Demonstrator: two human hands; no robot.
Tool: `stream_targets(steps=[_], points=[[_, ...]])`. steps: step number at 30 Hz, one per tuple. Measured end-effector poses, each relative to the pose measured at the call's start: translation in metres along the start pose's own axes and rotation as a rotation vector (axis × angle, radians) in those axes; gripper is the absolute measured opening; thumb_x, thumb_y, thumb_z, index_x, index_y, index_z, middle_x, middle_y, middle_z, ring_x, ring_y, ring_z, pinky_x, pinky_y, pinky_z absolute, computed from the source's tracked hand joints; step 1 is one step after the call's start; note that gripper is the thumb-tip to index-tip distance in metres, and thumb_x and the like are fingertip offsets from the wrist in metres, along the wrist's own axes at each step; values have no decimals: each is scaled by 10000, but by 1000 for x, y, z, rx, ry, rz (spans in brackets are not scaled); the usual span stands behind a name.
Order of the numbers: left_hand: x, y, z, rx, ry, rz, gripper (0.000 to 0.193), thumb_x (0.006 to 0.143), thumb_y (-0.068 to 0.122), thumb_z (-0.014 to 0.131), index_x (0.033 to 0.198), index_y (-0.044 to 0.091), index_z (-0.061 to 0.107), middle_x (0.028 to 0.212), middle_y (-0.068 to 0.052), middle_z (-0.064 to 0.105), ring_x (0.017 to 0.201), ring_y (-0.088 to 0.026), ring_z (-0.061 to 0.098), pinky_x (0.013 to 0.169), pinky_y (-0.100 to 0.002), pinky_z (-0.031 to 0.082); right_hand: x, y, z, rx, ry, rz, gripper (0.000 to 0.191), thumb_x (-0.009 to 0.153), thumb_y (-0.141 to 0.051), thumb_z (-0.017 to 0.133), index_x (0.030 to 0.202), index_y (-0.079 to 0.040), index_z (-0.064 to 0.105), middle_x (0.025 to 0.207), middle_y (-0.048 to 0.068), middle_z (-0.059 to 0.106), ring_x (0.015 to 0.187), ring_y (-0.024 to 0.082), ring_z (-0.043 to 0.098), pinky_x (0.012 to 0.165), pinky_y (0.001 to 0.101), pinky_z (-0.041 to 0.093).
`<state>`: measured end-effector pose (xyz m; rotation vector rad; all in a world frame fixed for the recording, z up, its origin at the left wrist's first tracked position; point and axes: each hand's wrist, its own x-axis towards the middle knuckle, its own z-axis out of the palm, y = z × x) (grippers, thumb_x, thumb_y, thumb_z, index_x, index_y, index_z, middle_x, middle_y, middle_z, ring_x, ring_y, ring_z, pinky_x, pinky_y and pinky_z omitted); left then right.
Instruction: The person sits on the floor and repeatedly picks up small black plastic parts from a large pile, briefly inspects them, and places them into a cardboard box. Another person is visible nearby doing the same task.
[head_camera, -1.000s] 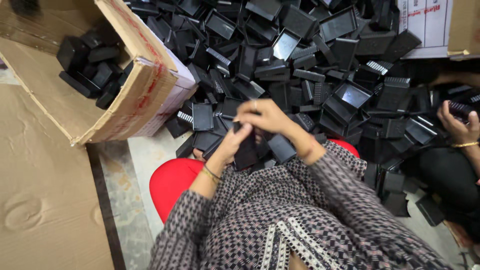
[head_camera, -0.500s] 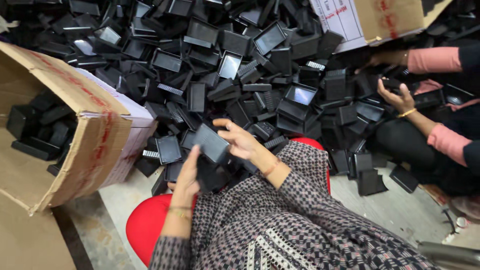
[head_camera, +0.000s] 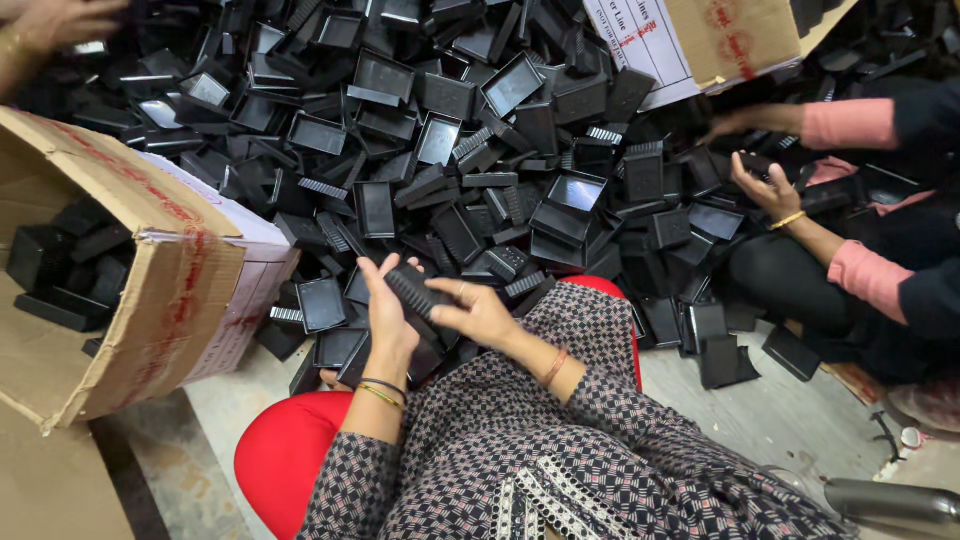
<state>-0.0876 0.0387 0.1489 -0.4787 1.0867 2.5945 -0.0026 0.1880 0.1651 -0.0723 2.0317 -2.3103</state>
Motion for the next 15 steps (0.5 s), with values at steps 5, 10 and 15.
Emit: stream_targets(steps=[5,10,15], points=[[0,0,-29,-135,36,-8,757,985,740,459,1118,8,601,954,-165,662,885,-266,655,843,-373,558,-17,-4,18,-640,-21,-393,652,850,-261,809,1393,29,596,1275,269,683,1160,354,676,989,387,533],[3,-7,-55,-381,151,-204,619,938,689,484,1019,79,549,891,-167,649,815,-294,643,782,-428,560,-25,-3,29,-945,-21,-667,566,873,-162,725,1372,33,541,1312,269,655,1223,411,647,1057,424,527],[-19,-4,-64,50,224,62,559,973,612,589,909,57,580,809,-75,614,767,-238,589,740,-377,523,-13,-1,29,-740,20,-244,429,911,-194,744,1266,15,621,1035,200,731,920,319,731,803,364,569]])
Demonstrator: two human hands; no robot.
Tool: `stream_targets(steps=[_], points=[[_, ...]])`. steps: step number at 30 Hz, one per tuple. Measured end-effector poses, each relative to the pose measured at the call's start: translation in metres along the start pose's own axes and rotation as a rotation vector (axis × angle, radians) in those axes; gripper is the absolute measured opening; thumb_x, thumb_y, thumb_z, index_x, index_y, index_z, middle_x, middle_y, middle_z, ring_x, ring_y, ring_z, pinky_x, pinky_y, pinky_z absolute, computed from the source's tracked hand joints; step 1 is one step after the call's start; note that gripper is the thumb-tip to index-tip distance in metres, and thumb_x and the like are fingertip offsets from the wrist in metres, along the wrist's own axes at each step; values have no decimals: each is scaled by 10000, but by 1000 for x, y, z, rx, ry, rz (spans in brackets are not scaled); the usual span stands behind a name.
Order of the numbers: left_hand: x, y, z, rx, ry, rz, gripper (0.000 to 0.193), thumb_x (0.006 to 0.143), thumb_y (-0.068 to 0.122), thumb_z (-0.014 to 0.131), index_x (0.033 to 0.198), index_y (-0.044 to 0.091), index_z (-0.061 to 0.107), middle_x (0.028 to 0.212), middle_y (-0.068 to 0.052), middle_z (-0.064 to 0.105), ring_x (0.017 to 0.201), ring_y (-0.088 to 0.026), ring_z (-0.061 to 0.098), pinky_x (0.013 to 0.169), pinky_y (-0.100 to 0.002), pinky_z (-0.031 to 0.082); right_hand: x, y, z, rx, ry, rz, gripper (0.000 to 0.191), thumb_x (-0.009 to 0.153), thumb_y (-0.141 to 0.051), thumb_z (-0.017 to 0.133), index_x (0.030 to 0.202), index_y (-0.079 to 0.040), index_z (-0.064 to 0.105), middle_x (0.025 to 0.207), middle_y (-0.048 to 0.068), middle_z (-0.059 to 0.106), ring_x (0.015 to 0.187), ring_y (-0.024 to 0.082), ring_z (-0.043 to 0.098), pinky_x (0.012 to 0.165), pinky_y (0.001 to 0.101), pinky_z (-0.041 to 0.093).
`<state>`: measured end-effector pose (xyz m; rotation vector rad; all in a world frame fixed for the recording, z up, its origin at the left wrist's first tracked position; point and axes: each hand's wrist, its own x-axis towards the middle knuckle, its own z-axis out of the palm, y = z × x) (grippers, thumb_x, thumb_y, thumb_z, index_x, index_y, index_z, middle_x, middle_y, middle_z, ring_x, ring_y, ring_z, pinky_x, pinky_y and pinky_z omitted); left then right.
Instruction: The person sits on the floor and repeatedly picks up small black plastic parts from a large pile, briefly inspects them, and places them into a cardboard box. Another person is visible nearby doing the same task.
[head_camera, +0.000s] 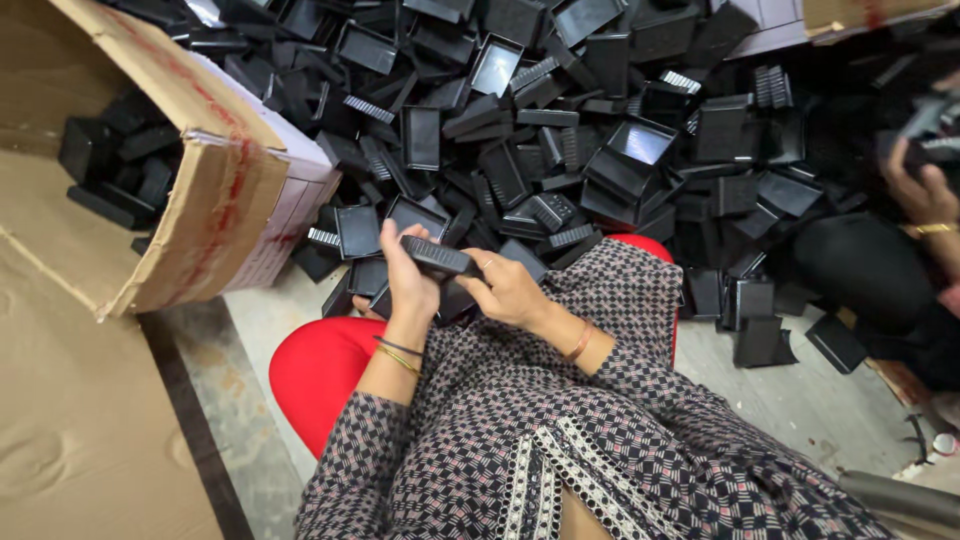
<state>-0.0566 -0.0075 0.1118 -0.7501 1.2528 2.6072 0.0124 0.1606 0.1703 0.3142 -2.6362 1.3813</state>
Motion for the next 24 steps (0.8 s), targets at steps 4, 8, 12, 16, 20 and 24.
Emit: stream_targets(steps=[4,8,12,16,20,24], points=[[-20,61,-22,939,-68,960,571,923,566,715,725,50,570,640,-46,528,604,-210,524,583,-355,418,27,11,-1,291,-259,44,412,935,-202,699,1276,18,626,933,172,756,845,294,726,774,338,568],[1,209,-49,652,132,1661,710,999,687,644,901,1,487,910,-122,491,866,-252,528,808,-391,451,62,28,-3,-106,96,-85,323,934,-250,735,1119,8,680,1001,192,734,905,333,723,789,407,566],[45,325,-59,927,659,1616,595,1046,529,639,1109,-47,506,1099,-165,542,1065,-366,537,995,-475,463,90,50,-3,-559,140,131,340,819,-309,787,956,-11,696,919,202,733,870,397,694,740,498,507],[55,268,-36,927,346,1465,689,1150,487,690,1472,-36,378,1433,-227,505,1367,-362,519,1226,-481,396,101,61,0,-296,198,223,241,872,-254,747,931,-27,690,876,159,742,869,339,727,773,434,535],[31,94,12,562,-406,772,1025,872,245,844,1571,-39,150,1555,-203,340,1459,-300,358,1210,-440,289,94,51,5,92,2,-4,224,898,-193,716,1033,-16,697,903,141,737,814,274,734,746,373,567],[28,5,15,-48,-409,83,801,946,217,664,1622,153,240,1195,-153,623,1088,-284,615,975,-458,499,106,45,4,251,-423,-29,220,922,-215,708,1039,-28,701,919,125,756,839,242,755,764,358,578]])
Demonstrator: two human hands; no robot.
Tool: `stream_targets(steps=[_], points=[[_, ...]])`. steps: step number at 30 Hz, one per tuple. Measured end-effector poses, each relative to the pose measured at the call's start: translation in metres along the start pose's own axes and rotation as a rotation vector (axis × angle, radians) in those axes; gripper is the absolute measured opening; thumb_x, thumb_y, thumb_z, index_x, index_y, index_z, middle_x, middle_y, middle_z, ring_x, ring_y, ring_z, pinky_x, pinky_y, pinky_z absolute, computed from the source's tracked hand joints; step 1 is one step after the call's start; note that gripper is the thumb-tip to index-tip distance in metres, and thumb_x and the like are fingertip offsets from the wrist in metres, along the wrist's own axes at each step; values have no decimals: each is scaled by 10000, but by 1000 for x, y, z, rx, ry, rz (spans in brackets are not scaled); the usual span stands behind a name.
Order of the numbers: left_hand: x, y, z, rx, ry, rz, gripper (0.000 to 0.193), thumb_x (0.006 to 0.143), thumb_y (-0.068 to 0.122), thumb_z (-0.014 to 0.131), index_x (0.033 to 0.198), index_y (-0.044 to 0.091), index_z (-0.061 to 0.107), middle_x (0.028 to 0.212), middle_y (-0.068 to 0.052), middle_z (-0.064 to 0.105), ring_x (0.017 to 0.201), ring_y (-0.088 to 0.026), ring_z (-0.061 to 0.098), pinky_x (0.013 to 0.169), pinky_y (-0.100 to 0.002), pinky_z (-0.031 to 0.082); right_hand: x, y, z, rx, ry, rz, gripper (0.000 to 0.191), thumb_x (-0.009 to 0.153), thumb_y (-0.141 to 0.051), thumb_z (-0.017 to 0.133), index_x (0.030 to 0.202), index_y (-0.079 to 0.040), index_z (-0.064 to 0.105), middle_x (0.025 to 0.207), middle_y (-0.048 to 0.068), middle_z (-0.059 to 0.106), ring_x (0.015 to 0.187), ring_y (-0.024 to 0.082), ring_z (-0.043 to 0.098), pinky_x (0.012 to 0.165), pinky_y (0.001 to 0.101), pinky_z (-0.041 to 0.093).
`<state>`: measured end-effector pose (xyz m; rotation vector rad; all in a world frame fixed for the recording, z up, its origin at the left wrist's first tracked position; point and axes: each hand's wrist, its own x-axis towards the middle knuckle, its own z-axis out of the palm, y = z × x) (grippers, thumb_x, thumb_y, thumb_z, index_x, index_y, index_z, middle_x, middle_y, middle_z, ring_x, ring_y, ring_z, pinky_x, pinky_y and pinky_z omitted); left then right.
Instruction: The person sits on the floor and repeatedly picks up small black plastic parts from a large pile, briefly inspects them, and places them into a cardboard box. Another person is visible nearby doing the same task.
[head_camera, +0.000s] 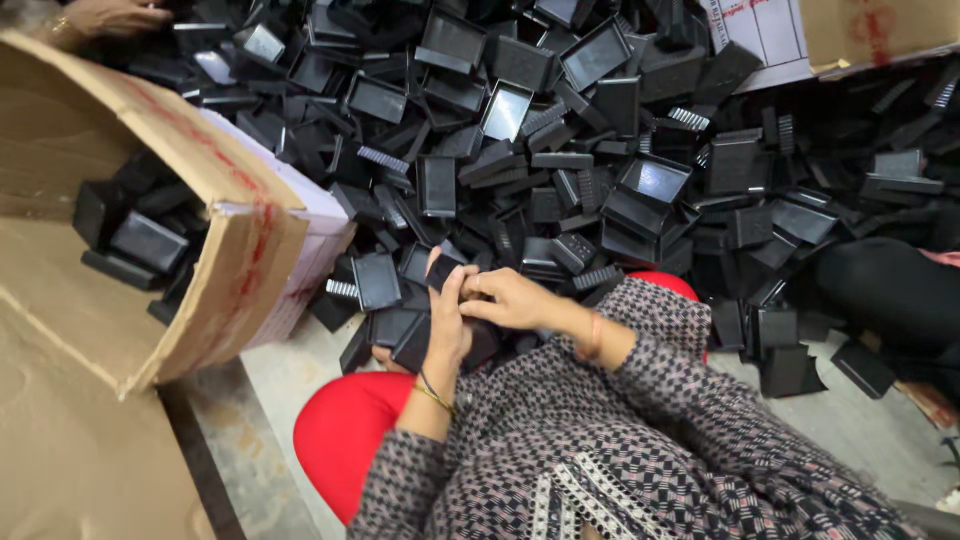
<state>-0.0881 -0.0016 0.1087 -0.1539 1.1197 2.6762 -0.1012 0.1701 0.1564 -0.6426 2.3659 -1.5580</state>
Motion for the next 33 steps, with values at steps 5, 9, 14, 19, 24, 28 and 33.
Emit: stream_targets(steps=[5,9,14,19,24,28,33], points=[[45,32,-57,-384,207,-123,601,893,221,543,1473,284,396,1132,-71,696,1015,-281,691,884,-510,536,90,26,-70,-494,342,-150,228,873,-252,752,973,-48,736,911,157,720,855,362,709,750,429,564],[69,45,-87,-514,197,-78,446,962,207,581,1406,196,540,1160,-111,696,1062,-309,678,944,-528,542,203,19,-117,-798,476,-196,360,846,-182,764,1133,-15,626,1073,225,611,997,440,619,831,497,518],[90,26,-96,-457,217,-106,383,952,165,581,1334,132,573,1193,-159,683,1085,-340,678,975,-544,529,319,10,-140,-1064,521,-112,481,683,-271,839,1073,-51,663,1047,176,611,1004,399,611,805,523,509],[99,12,-107,-321,185,-74,382,928,158,546,1293,45,575,1254,-258,649,1148,-413,632,983,-590,510,323,18,-150,-1085,802,486,379,907,-305,500,1233,-153,617,1074,187,678,965,446,668,776,714,472],[100,-8,-111,-465,-119,-266,244,1056,299,569,1254,164,617,1476,-114,608,1389,-350,557,1183,-613,379,216,43,-172,-1189,702,220,139,896,-247,559,891,-150,658,825,79,729,802,300,733,732,494,564],[100,-27,-88,-327,-76,-617,387,1087,457,612,1376,202,580,1371,-121,627,1247,-366,598,1030,-621,451,119,71,-175,-890,723,109,222,839,-168,579,1054,-136,621,850,118,712,767,336,714,633,483,561],[64,-66,-11,294,-7,-20,515,1062,211,701,1494,110,440,1426,-151,616,1237,-285,615,1111,-487,526,3,67,-149,-637,813,27,362,800,-183,654,1142,-97,572,891,133,659,838,364,682,707,496,537]])
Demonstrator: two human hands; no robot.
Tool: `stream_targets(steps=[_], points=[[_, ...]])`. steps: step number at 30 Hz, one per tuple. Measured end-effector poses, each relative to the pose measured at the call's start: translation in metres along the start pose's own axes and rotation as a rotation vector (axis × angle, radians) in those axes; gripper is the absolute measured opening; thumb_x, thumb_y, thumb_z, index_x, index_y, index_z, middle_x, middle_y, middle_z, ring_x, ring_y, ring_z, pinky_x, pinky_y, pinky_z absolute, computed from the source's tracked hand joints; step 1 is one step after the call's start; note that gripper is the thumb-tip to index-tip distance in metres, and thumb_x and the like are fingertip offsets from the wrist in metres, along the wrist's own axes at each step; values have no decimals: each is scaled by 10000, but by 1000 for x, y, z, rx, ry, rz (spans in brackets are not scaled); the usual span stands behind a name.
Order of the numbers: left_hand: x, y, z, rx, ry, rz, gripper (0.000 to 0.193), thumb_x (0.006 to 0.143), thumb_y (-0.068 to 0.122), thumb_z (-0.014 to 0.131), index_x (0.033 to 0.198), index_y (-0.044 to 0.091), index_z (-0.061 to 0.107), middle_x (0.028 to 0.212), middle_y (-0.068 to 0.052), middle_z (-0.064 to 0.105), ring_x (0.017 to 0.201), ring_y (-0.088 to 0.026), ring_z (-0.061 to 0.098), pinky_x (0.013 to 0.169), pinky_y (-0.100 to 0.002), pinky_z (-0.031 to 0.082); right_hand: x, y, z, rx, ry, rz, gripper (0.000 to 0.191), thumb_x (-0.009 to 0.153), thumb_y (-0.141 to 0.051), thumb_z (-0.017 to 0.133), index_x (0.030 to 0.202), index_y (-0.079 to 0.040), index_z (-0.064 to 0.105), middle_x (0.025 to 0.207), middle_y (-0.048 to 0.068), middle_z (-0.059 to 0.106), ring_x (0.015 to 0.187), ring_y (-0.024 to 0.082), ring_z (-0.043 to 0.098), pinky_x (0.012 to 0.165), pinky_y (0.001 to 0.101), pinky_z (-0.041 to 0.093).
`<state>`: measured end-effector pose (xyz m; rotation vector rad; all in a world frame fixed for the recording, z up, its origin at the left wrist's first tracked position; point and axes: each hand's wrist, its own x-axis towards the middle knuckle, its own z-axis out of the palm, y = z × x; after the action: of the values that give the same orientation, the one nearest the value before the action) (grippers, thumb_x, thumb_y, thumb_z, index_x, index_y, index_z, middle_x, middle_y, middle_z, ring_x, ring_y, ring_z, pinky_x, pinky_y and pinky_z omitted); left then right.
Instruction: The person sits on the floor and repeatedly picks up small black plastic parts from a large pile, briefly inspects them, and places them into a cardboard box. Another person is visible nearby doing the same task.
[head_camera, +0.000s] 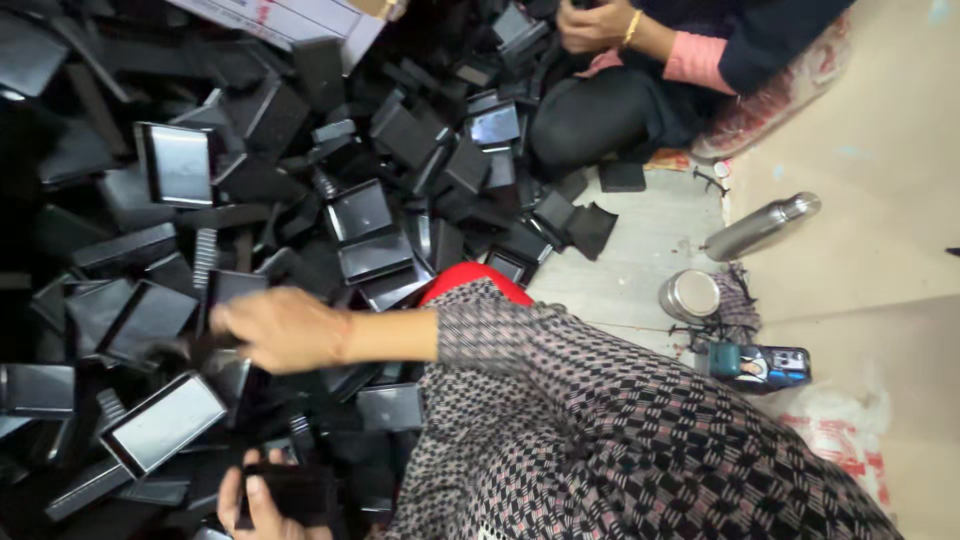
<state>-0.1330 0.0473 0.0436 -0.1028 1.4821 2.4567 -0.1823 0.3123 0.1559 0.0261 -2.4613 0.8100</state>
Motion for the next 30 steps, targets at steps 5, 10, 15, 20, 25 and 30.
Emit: stream_targets(steps=[5,10,15,20,25,30], points=[[-27,7,81,138,-211,158,600,1048,170,751,1516,42,396,1448,-151,571,1297,-263,595,1157,-465,510,-94,-43,-57,-20,-357,86,369,912,-229,656,1259,-114,604,1087,100,667,979,299,672,828,450,531],[-61,13,123,-81,-265,131,577,1032,247,805,1424,-3,462,1298,-142,584,1190,-261,606,1130,-449,546,-144,-44,-107,493,-253,13,755,775,-395,774,1372,-17,508,1396,223,567,1265,361,582,1070,426,487],[-84,-2,167,260,-193,228,635,1077,471,696,1493,52,462,1409,-121,579,1262,-273,613,1119,-486,533,-169,-29,-156,697,-329,154,723,834,-462,799,1413,-102,556,1280,133,669,1165,282,685,1042,356,555],[-77,-6,204,-10,-203,157,777,1013,739,405,1409,74,477,1350,-142,574,1237,-263,590,1135,-453,528,-189,-6,-190,604,-94,156,619,859,-431,813,1366,-137,614,1249,106,667,1140,242,696,1027,309,574],[-92,-34,257,94,-248,136,727,1065,699,459,1418,64,450,1332,-147,559,1228,-252,571,1141,-435,531,-203,20,-209,564,13,220,621,823,-421,841,1341,-136,649,1251,109,671,1124,235,703,1002,300,586],[-111,-49,315,134,-354,178,464,1079,148,707,1422,80,402,1407,-154,530,1308,-239,548,1203,-434,491,-209,51,-218,544,110,189,642,834,-426,842,1364,-134,628,1344,130,636,1178,284,649,1081,317,568]])
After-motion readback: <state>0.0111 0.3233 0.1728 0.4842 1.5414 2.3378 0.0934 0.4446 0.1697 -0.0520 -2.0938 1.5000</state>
